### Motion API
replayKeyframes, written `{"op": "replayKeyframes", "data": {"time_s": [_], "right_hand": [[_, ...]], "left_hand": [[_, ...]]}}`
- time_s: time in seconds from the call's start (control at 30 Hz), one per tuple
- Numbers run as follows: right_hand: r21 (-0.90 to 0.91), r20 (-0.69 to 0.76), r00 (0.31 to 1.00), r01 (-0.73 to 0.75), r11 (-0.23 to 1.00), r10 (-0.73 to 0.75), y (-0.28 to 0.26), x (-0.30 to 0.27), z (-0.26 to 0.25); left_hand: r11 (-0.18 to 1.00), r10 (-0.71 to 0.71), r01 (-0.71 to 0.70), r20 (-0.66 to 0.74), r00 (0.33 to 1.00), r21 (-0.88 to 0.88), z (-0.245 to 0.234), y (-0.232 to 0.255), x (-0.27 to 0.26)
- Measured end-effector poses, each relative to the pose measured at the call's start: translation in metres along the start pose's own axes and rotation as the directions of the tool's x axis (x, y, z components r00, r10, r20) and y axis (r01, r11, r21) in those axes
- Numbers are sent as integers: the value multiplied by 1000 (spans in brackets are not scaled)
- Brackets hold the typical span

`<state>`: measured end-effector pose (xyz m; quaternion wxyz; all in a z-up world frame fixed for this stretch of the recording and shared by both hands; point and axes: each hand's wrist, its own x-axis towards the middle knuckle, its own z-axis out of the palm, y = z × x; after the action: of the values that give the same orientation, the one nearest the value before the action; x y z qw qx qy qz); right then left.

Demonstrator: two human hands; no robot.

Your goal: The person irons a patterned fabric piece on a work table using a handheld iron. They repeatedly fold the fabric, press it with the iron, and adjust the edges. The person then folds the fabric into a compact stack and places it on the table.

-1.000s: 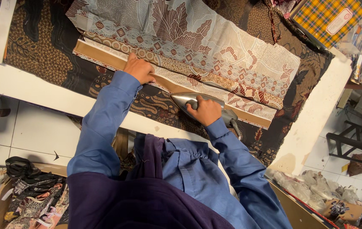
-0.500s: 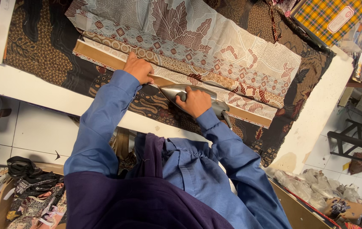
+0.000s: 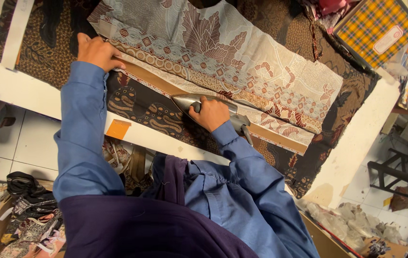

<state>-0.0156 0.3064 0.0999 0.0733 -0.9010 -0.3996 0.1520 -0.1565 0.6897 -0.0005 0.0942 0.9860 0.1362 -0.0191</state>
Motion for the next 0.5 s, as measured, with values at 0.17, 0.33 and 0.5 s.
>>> {"op": "replayKeyframes", "data": {"time_s": [0.17,0.33,0.5], "right_hand": [[5,19,1000,7,1000,-7,-13,11,-1],[5,30,999,16,1000,-17,-30,21,0],[27,101,995,-1,1000,-2,-43,31,-2]], "left_hand": [[985,-30,49,113,993,-167,7,-7,8],[977,-41,79,194,980,-196,13,-11,11],[961,-45,100,212,976,-259,14,-13,15]]}}
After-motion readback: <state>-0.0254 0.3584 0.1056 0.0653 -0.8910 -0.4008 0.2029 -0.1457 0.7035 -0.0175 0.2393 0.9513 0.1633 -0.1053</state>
